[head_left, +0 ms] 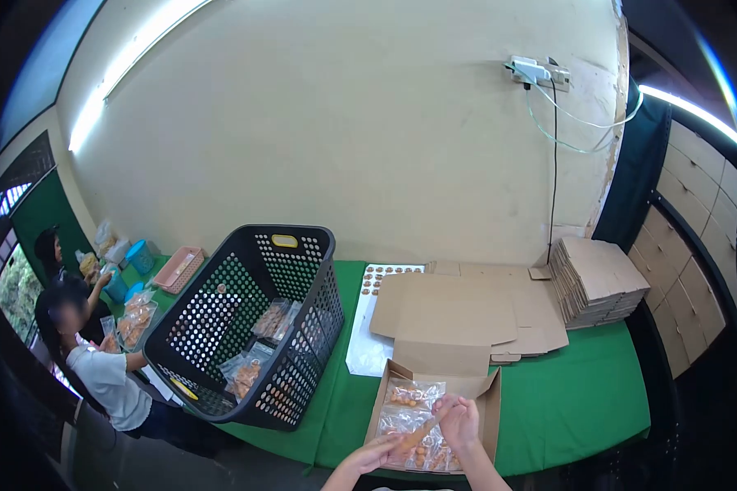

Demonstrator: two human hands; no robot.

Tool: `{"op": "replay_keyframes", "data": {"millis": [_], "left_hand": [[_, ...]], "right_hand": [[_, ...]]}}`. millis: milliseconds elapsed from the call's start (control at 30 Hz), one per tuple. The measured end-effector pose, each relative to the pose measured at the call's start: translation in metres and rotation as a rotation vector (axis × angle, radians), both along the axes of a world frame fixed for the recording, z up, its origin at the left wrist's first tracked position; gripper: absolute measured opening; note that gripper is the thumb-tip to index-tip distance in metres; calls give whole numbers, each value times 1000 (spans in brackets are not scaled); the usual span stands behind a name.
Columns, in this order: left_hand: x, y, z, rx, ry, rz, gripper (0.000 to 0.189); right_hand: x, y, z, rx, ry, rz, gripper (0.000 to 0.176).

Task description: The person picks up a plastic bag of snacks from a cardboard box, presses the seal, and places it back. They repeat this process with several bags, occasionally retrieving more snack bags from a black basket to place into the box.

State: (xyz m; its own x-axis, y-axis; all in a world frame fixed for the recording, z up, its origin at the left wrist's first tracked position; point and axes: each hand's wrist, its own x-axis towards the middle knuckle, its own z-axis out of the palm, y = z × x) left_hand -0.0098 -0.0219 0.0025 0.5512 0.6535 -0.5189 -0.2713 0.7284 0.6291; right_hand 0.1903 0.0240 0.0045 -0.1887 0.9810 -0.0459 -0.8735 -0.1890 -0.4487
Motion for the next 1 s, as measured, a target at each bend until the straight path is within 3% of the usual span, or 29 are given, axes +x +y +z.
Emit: {"op": "replay_keyframes", "data": {"millis": [100,233,300,400,433,500,533,567,600,667,733,867,900,1000], "left_hand": [[3,-1,-19,8,12,256,33],[-3,12,-34,208,158,396,36],[0,20,-40,279,231,375,36],[18,23,-47,332,281,358,40],[27,22,-53,348,292,355,41],[40,22,-76,395,414,265,54],[44,22,-80,514,532,176,57],[47,20,-85,630,650,83,60],[49,18,-90,742,766,-10,63],[53,23,-102,675,668,-92,68],[58,29,-107,611,570,-86,66],[76,53,-104,819,766,14,58],[80,61,-95,838,786,27,55],[95,71,-121,943,892,86,45]], "right_hand": [[5,-8,12,-57,-220,-66,48],[30,-23,16,-250,-244,113,53],[39,-35,7,-352,-287,128,53],[53,-54,-19,-309,-746,147,56],[64,-53,-59,-273,-794,146,71],[70,-60,-90,-119,-1171,14,79],[68,-61,-76,-41,-1356,-53,83],[67,-68,-59,-262,-1449,-45,93],[66,-70,-58,-218,-1476,-110,94],[70,-69,-56,-118,-1529,-243,98],[71,-60,-48,-92,-1555,-271,90],[83,-43,-85,-47,-1813,-183,67],[82,-35,-96,-57,-1792,-313,52],[83,-6,-120,-121,-1825,-277,53]]}}
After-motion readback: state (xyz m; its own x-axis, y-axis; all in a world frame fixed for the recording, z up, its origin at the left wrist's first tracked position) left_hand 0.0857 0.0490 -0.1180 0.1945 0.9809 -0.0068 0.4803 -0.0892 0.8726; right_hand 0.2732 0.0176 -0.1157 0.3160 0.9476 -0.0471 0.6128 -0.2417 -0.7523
